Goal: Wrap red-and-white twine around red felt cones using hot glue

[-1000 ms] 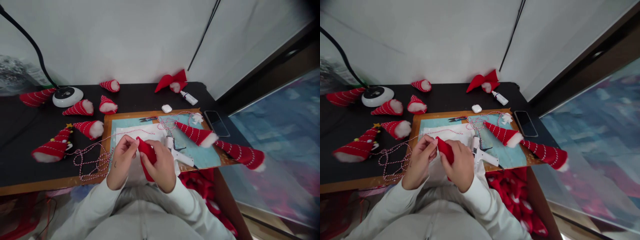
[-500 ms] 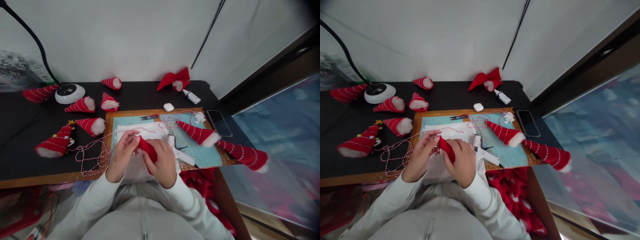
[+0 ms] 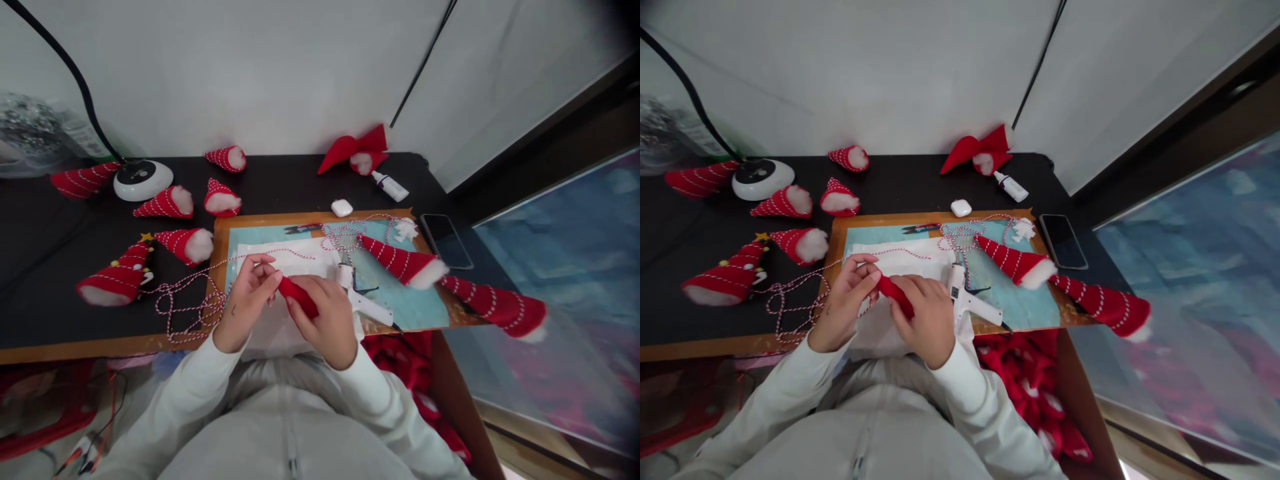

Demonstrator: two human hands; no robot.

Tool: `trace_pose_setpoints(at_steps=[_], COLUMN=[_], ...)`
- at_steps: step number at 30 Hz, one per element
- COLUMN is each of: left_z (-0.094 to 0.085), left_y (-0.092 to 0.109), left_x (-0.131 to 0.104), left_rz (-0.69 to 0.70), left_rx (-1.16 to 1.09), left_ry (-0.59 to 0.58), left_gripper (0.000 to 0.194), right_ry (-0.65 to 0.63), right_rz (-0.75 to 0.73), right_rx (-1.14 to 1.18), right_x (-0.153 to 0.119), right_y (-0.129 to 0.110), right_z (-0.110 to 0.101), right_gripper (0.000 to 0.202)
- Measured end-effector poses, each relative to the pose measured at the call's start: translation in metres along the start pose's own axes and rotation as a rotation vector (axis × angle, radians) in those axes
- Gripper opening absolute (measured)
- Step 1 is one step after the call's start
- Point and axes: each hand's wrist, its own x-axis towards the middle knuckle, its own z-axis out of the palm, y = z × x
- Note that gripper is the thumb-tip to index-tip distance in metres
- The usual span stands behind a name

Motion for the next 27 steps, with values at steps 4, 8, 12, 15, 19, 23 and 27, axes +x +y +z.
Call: trace_pose_setpoints(at_steps=[4, 8, 12, 15, 19, 23, 27], left_z=[-0.007, -0.014, -0.014, -0.014, -0.015, -0.013, -0.010], left_y=[-0.004, -0.001, 0.005, 0.007, 0.005, 0.006, 0.007], left_x=[0.001, 0.001, -0.002, -0.004, -0.005, -0.006, -0.006], left_rz=[-0.005, -0.023, -0.128, -0.160, -0.164, -0.141, -0.151], left_rx=[-0.013, 0.023, 0.036, 0.038, 0.067, 0.043, 0.029], left_ry=[-0.060, -0.161, -0.253, -0.346, -0.322, -0.153, -0.058], left_gripper=[0.029, 0.038, 0.043, 0.044, 0.041, 0.037, 0.037], right_ry=[-0.016, -0.130, -0.237, -0.314, -0.391, -0.356, -0.342], right_rz=[0.092, 0.298, 0.483, 0.582, 0.596, 0.394, 0.396], right_rx=[0.234, 0.672, 1.075, 1.169, 1.125, 0.963, 0.795], right_x=[0.001, 0.000, 0.001, 0.003, 0.000, -0.013, -0.028], right_y=[0.004, 0.009, 0.008, 0.007, 0.012, 0.021, 0.026], right_z=[-0.005, -0.010, -0.013, -0.014, -0.016, -0.020, -0.016], right_gripper=[0.027, 0.034, 0.045, 0.052, 0.053, 0.064, 0.076])
